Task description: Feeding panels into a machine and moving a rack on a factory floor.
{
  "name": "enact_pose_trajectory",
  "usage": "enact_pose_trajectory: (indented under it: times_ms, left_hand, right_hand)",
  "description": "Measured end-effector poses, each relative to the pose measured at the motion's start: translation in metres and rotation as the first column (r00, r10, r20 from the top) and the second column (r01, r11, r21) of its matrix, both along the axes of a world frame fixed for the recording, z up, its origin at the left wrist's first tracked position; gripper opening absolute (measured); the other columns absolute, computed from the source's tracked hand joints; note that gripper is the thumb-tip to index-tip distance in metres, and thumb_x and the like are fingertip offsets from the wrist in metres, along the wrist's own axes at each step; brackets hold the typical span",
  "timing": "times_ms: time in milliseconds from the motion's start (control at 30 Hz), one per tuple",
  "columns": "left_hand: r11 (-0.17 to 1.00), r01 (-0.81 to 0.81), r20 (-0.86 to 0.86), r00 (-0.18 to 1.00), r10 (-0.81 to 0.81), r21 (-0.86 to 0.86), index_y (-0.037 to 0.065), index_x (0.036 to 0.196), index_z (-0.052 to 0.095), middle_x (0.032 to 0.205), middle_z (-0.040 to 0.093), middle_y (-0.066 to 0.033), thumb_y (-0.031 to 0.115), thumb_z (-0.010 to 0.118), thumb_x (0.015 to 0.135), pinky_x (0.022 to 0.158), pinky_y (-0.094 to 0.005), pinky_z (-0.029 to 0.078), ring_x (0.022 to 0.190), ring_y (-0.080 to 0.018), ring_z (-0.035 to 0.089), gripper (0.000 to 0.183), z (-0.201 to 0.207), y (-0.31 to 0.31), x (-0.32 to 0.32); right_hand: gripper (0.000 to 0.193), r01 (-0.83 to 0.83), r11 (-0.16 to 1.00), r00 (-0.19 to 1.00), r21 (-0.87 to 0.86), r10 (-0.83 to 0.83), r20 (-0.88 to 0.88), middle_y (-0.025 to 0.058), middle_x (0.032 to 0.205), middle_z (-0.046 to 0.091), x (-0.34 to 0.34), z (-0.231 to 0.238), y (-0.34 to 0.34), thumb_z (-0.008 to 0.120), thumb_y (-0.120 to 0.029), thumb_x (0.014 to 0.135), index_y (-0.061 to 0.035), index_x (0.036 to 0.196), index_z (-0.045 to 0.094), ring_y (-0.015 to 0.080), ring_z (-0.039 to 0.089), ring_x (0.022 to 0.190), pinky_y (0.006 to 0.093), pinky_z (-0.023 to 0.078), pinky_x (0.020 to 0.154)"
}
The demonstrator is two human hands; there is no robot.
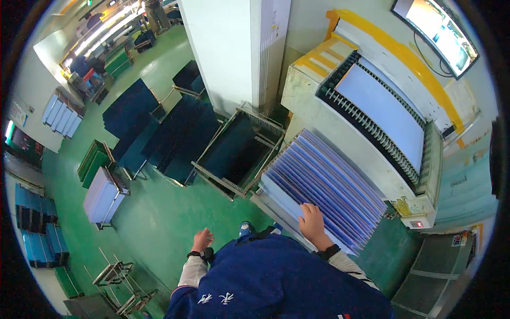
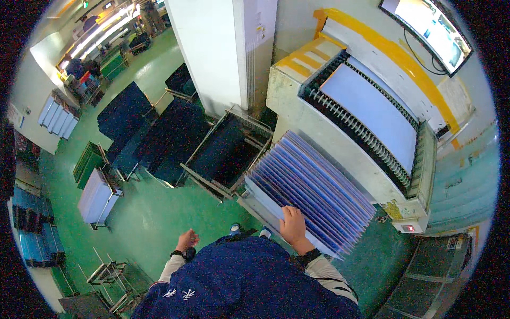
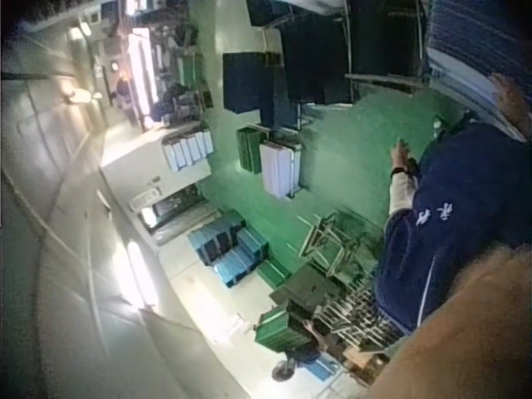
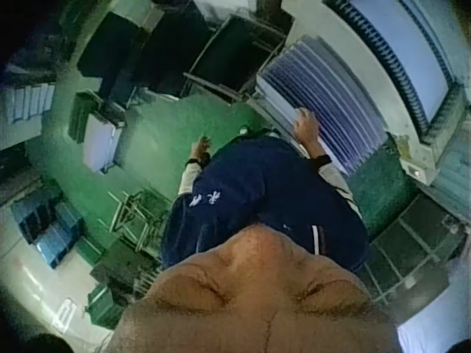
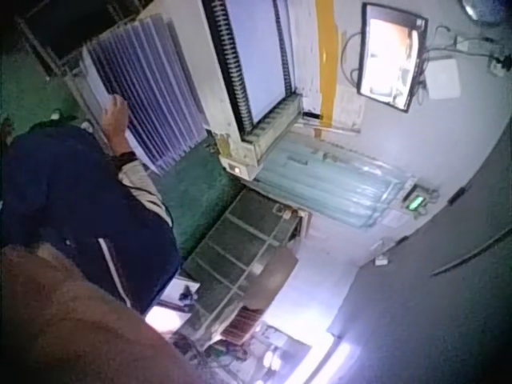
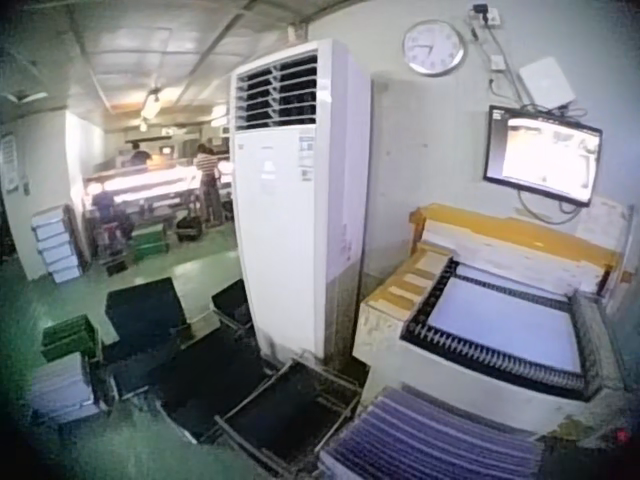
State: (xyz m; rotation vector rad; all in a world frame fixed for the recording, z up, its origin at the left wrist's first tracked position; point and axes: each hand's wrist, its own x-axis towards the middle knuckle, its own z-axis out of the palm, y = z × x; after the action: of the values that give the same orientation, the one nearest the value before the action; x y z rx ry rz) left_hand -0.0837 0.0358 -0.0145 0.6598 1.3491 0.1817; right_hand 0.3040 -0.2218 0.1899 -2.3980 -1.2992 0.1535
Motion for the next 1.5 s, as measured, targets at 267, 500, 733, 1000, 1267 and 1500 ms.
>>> enact_pose_trajectory:
  times_ms: [267,500,733,1000,1267,1500]
  left_hand:
    - [1.0,0.01,0.055,0.998,-0.01,-0.003,0.0,0.103,0.051,0.085,0.06,-0.0129,0.033,0.057,0.086,0.05,-0.0323,0.047,0.064,-0.0228,0.06,0.037,-0.005,0.004,0.001]
    - [0.999,0.016,0.054,0.998,-0.018,0.043,0.002,0.101,0.052,0.082,0.06,-0.0115,0.034,0.059,0.085,0.048,-0.0311,0.046,0.061,-0.0211,0.059,0.036,0.004,0.003,0.005]
    - [1.0,0.005,0.015,1.0,-0.005,0.01,0.002,0.099,0.052,0.082,0.06,-0.0112,0.035,0.058,0.085,0.048,-0.0315,0.045,0.06,-0.0209,0.059,0.037,-0.007,0.003,-0.006]
    - [0.991,0.069,0.069,0.995,-0.077,0.112,0.002,0.093,0.054,0.077,0.059,-0.0113,0.032,0.058,0.085,0.045,-0.0328,0.045,0.059,-0.023,0.059,0.032,-0.023,0.005,0.005]
    - [0.99,0.144,0.1,0.985,-0.143,-0.004,0.002,0.096,0.053,0.08,0.06,-0.0103,0.031,0.054,0.087,0.048,-0.0328,0.047,0.059,-0.0216,0.059,0.031,-0.04,0.012,0.028]
    - [0.986,0.163,0.104,0.982,-0.158,-0.043,0.002,0.096,0.054,0.08,0.06,-0.0107,0.031,0.053,0.088,0.046,-0.0337,0.045,0.059,-0.0225,0.059,0.03,-0.037,0.015,0.057]
  right_hand:
    - [0.043,-0.084,0.996,0.985,-0.031,0.078,-0.154,0.0169,0.109,0.057,0.004,-0.01,-0.009,0.06,-0.017,0.073,-0.0018,0.112,0.053,0.033,0.054,0.101,0.0426,0.042,0.087]
    - [0.025,0.092,0.94,0.973,-0.328,-0.155,-0.171,0.0202,0.083,0.062,0.008,-0.047,-0.02,0.054,-0.022,0.078,-0.0031,0.093,0.057,0.0384,0.06,0.078,0.0485,0.046,0.07]
    - [0.021,0.106,0.941,0.984,-0.322,-0.147,-0.106,0.0207,0.072,0.061,0.016,-0.073,-0.023,0.05,-0.022,0.076,-0.0044,0.07,0.059,0.0394,0.059,0.07,0.0506,0.046,0.066]
    - [0.024,0.136,0.931,0.988,-0.339,-0.152,-0.021,0.0182,0.07,0.061,0.024,0.031,-0.019,0.051,-0.026,0.077,-0.0055,0.069,0.06,0.0379,0.059,0.067,0.0503,0.045,0.063]
    - [0.022,0.408,0.903,0.886,-0.135,-0.427,-0.18,0.0158,0.071,0.062,0.08,0.188,-0.068,0.064,-0.024,0.07,-0.0036,0.078,0.063,0.0302,0.059,0.062,0.0381,0.047,0.059]
    - [0.015,0.765,0.248,0.64,0.595,-0.19,-0.744,0.0044,0.078,0.061,0.143,0.192,-0.133,0.062,-0.01,0.079,-0.0007,0.092,0.061,0.0164,0.058,0.065,0.0293,0.048,0.065]
